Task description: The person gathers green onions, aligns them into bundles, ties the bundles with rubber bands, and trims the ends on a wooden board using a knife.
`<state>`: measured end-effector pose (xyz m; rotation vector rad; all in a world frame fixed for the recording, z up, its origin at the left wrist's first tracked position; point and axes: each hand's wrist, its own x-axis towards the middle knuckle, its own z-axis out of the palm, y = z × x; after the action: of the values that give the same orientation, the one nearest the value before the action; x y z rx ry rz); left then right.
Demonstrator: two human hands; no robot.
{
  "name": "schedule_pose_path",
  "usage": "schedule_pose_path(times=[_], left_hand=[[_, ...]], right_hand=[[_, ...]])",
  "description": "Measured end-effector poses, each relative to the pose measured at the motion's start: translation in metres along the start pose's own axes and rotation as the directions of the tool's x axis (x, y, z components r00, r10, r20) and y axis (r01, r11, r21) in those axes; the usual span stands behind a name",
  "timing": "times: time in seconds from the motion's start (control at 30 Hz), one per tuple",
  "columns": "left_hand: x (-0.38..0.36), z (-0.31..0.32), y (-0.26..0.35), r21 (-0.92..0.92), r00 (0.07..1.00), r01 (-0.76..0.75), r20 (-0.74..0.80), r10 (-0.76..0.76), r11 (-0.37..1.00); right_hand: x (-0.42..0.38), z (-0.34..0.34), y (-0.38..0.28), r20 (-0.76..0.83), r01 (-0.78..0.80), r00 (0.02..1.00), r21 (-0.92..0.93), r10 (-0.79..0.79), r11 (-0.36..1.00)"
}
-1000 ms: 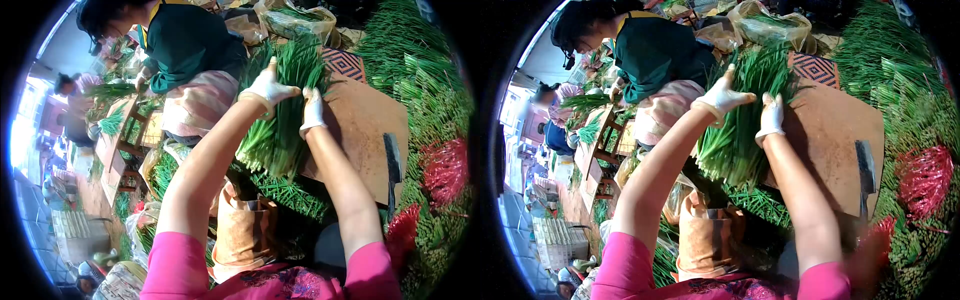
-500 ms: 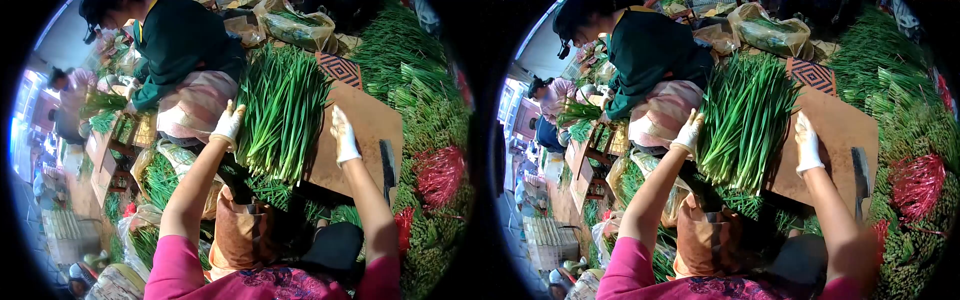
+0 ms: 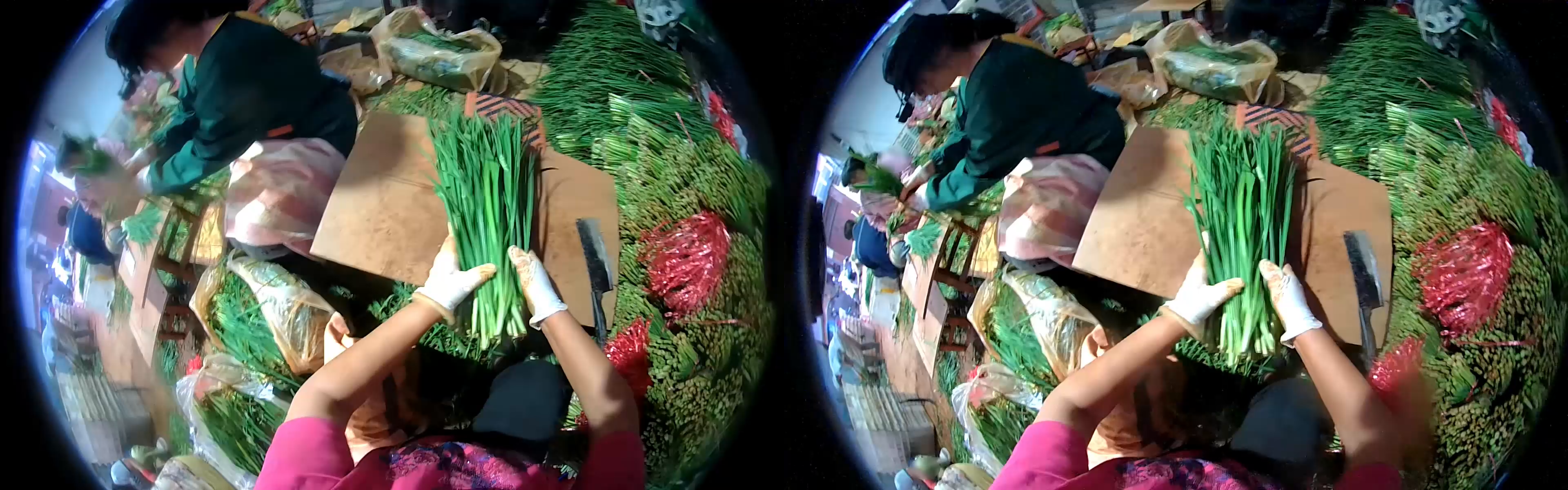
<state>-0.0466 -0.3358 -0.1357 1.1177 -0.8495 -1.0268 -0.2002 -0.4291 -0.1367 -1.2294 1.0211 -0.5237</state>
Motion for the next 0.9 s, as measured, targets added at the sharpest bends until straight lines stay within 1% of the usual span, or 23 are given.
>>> schedule_pose_path(times=[0.03,0.07,0.1,0.17,0.2,0.23,0.27,0.3,0.37,0.4,0.43,0.47,0.5,0.57,0.6,0.63,0.67,0.7,0.73,0.77,0.83,0.87,0.9], left_hand=[[-0.003,0.001,0.005,-0.140,0.997,0.076,0.003,-0.076,0.987],[0.000,-0.008,0.009,-0.042,0.995,0.098,0.006,-0.098,0.994],[0.003,-0.019,0.015,0.060,0.992,0.122,0.008,-0.123,0.991],[-0.005,-0.025,0.032,0.113,0.983,-0.056,-0.168,0.074,0.992],[-0.004,-0.035,0.038,0.430,0.951,-0.166,-0.167,0.259,0.887],[0.000,-0.036,0.052,0.700,0.897,-0.238,-0.107,0.428,0.674],[0.004,-0.029,0.062,0.762,0.839,-0.345,-0.012,0.544,0.548],[0.012,-0.016,0.082,0.807,0.802,-0.436,0.148,0.579,0.398],[0.024,0.017,0.101,0.828,0.835,-0.513,0.419,0.355,0.228],[0.036,0.030,0.095,0.767,0.795,-0.600,0.541,0.273,0.226],[0.046,0.044,0.089,0.695,0.732,-0.681,0.653,0.192,0.232],[0.054,0.052,0.069,0.629,0.675,-0.726,0.729,0.113,0.278],[0.059,0.055,0.049,0.612,0.652,-0.682,0.757,-0.046,0.400],[0.057,0.060,0.036,0.675,0.665,-0.664,0.730,-0.157,0.323],[0.055,0.061,0.036,0.692,0.681,-0.661,0.716,-0.155,0.290],[0.053,0.063,0.040,0.710,0.678,-0.659,0.703,-0.214,0.247],[0.053,0.063,0.040,0.714,0.673,-0.662,0.700,-0.237,0.230],[0.054,0.063,0.040,0.716,0.669,-0.665,0.697,-0.258,0.211],[0.055,0.064,0.041,0.711,0.654,-0.671,0.702,-0.283,0.213],[0.055,0.064,0.042,0.705,0.639,-0.675,0.705,-0.308,0.215],[0.054,0.066,0.040,0.709,0.651,-0.682,0.701,-0.293,0.180],[0.054,0.067,0.041,0.705,0.646,-0.687,0.703,-0.297,0.175],[0.053,0.067,0.043,0.702,0.641,-0.692,0.706,-0.302,0.169]], right_hand=[[-0.003,-0.001,-0.010,-0.009,0.060,0.998,-0.104,-0.061,0.993],[-0.011,-0.003,-0.017,-0.057,0.049,0.997,-0.183,-0.060,0.982],[-0.015,-0.007,-0.028,0.098,0.058,0.994,-0.160,-0.043,0.985],[-0.009,-0.020,0.000,0.126,0.177,0.978,-0.064,-0.168,0.982],[0.002,-0.024,0.022,0.129,0.052,0.987,0.300,-0.094,0.953],[-0.002,-0.025,0.016,0.142,0.058,0.986,0.216,-0.090,0.975],[-0.007,-0.026,0.010,0.155,0.066,0.984,0.130,-0.086,0.989],[-0.008,-0.029,0.006,0.232,0.153,0.964,-0.080,-0.130,0.985],[0.005,-0.034,0.035,0.204,0.099,0.972,0.115,-0.121,0.988],[-0.002,-0.034,0.028,0.232,0.009,0.968,0.359,-0.099,0.933],[0.009,-0.041,0.049,0.246,0.127,0.954,0.184,-0.171,0.975],[0.020,-0.048,0.072,0.259,0.248,0.935,0.008,-0.242,0.969],[0.010,-0.050,0.056,0.274,0.270,0.934,-0.119,-0.229,0.956],[-0.012,-0.052,0.016,0.303,0.311,0.931,-0.362,-0.205,0.879],[-0.021,-0.059,-0.025,0.441,0.396,0.890,-0.617,-0.118,0.680],[-0.025,-0.065,-0.060,0.537,0.486,0.844,-0.776,0.017,0.402],[-0.021,-0.072,-0.073,0.505,0.489,0.861,-0.855,0.062,0.172],[-0.011,-0.087,-0.082,0.769,0.760,0.627,-0.639,-0.123,-0.121],[-0.004,-0.083,-0.096,0.581,0.616,0.786,-0.766,-0.209,0.186],[0.003,-0.076,-0.112,0.353,0.413,0.911,-0.771,-0.215,0.485],[0.023,-0.054,-0.146,0.202,0.244,0.969,-0.664,-0.144,0.707],[0.045,-0.048,-0.146,0.252,0.430,0.894,-0.711,-0.370,0.556],[0.070,-0.043,-0.140,0.315,0.572,0.763,-0.737,-0.565,0.361]])
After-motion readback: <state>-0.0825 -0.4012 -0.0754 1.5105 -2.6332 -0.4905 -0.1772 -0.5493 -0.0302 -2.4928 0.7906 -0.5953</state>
